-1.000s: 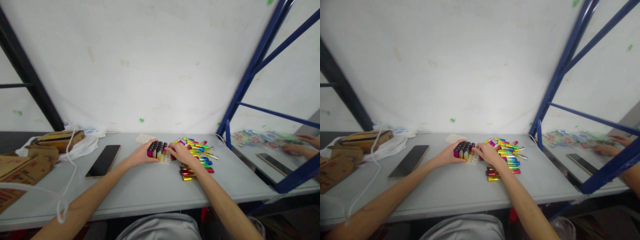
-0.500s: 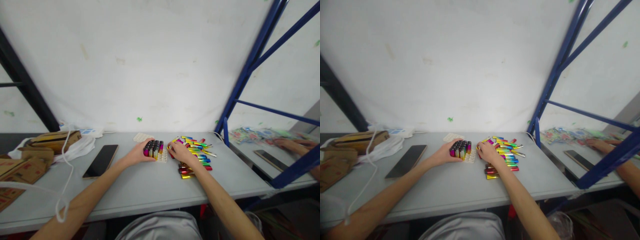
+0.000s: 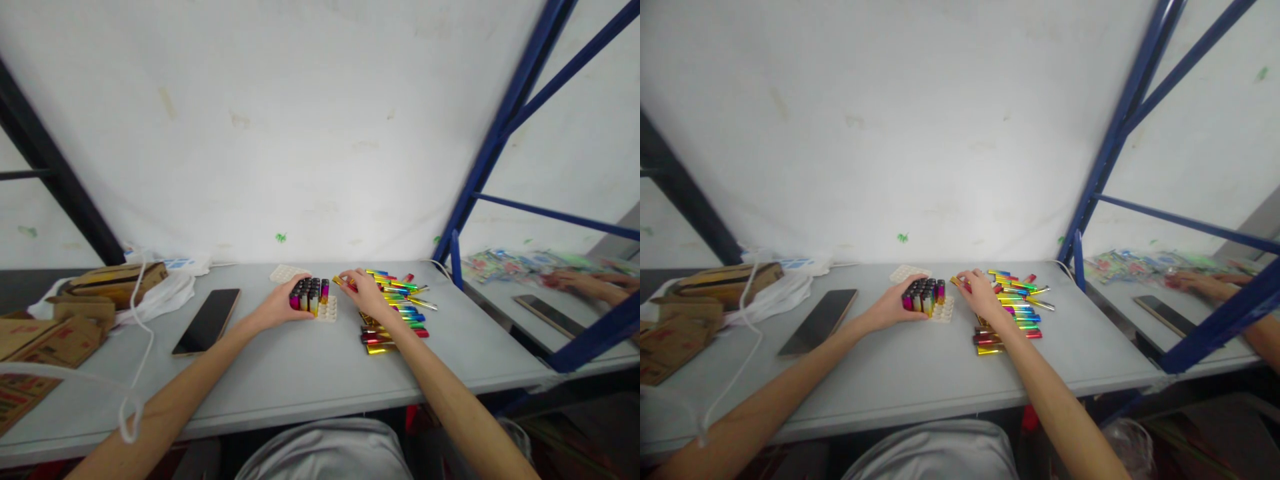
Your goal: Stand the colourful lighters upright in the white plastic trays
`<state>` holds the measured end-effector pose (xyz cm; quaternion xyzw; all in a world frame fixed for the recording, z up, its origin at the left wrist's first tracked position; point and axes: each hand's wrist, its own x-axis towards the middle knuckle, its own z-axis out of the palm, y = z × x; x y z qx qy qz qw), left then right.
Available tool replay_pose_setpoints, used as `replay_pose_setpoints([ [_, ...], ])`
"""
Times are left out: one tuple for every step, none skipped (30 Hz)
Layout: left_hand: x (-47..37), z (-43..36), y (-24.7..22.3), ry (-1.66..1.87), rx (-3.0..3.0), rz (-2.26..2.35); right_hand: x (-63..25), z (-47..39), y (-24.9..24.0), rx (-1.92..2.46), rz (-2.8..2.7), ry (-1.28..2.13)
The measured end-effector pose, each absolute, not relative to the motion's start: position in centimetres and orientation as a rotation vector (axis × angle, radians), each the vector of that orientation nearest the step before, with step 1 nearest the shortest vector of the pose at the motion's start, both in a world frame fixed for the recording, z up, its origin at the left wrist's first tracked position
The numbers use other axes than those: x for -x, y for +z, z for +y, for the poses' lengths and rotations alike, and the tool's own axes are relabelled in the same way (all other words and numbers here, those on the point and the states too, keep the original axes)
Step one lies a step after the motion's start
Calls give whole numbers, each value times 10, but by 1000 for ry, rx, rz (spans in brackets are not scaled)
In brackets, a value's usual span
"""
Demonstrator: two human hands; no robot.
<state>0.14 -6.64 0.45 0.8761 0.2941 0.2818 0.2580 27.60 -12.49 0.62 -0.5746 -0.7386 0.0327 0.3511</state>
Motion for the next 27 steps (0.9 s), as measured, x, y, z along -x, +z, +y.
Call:
replay_pose_setpoints([
  [-3, -67, 4, 767, -2374, 789, -277, -123, 7, 1456, -1849, 124],
  [-4, -68, 4, 770, -2376, 782, -278, -122, 7, 1420, -1782, 178],
  [-5, -68, 4, 773, -2379, 779, -279, -120, 7, 1378, -1713, 247],
  [-6, -69, 4, 774, -2384, 778, -279, -119, 7, 1330, -1642, 330],
  [-7, -69, 5, 773, -2388, 779, -279, -118, 8, 1278, -1568, 423],
  [-7, -69, 5, 770, -2392, 780, -279, -117, 8, 1222, -1494, 522],
  [-7, -70, 6, 765, -2393, 781, -278, -116, 8, 1168, -1426, 618],
  [-7, -70, 6, 761, -2391, 782, -277, -117, 8, 1122, -1367, 705],
  [-7, -70, 7, 759, -2389, 781, -275, -117, 9, 1089, -1322, 774],
  [-7, -70, 7, 757, -2386, 781, -273, -118, 10, 1069, -1297, 822],
  [-6, -71, 8, 757, -2383, 780, -271, -120, 11, 1060, -1289, 853],
  [-6, -71, 8, 758, -2382, 777, -269, -121, 13, 1063, -1294, 870],
  [-6, -71, 8, 760, -2381, 773, -268, -123, 14, 1073, -1307, 873],
  [-6, -71, 8, 764, -2381, 769, -266, -124, 15, 1088, -1324, 863],
  [-6, -71, 7, 766, -2382, 765, -265, -126, 16, 1104, -1345, 843],
  [-6, -70, 7, 765, -2384, 764, -264, -127, 17, 1118, -1369, 825],
  [-6, -70, 6, 765, -2387, 767, -262, -127, 17, 1122, -1395, 822],
  [-6, -70, 6, 766, -2389, 773, -261, -128, 17, 1112, -1422, 838],
  [-6, -70, 5, 767, -2391, 780, -260, -128, 16, 1087, -1445, 874],
  [-6, -69, 5, 769, -2391, 788, -258, -128, 15, 1053, -1464, 921],
  [-6, -69, 4, 772, -2390, 793, -256, -128, 14, 1018, -1476, 964],
  [-6, -69, 4, 775, -2387, 796, -254, -128, 13, 990, -1479, 996],
  [-6, -69, 4, 776, -2384, 798, -252, -128, 12, 977, -1472, 1020],
  [-6, -69, 4, 776, -2382, 798, -251, -128, 12, 981, -1461, 1041],
  [-6, -69, 3, 776, -2382, 797, -249, -128, 11, 1002, -1451, 1061],
  [-6, -68, 3, 776, -2384, 793, -249, -127, 10, 1035, -1445, 1073],
  [-6, -68, 3, 776, -2386, 789, -248, -127, 10, 1078, -1446, 1067],
])
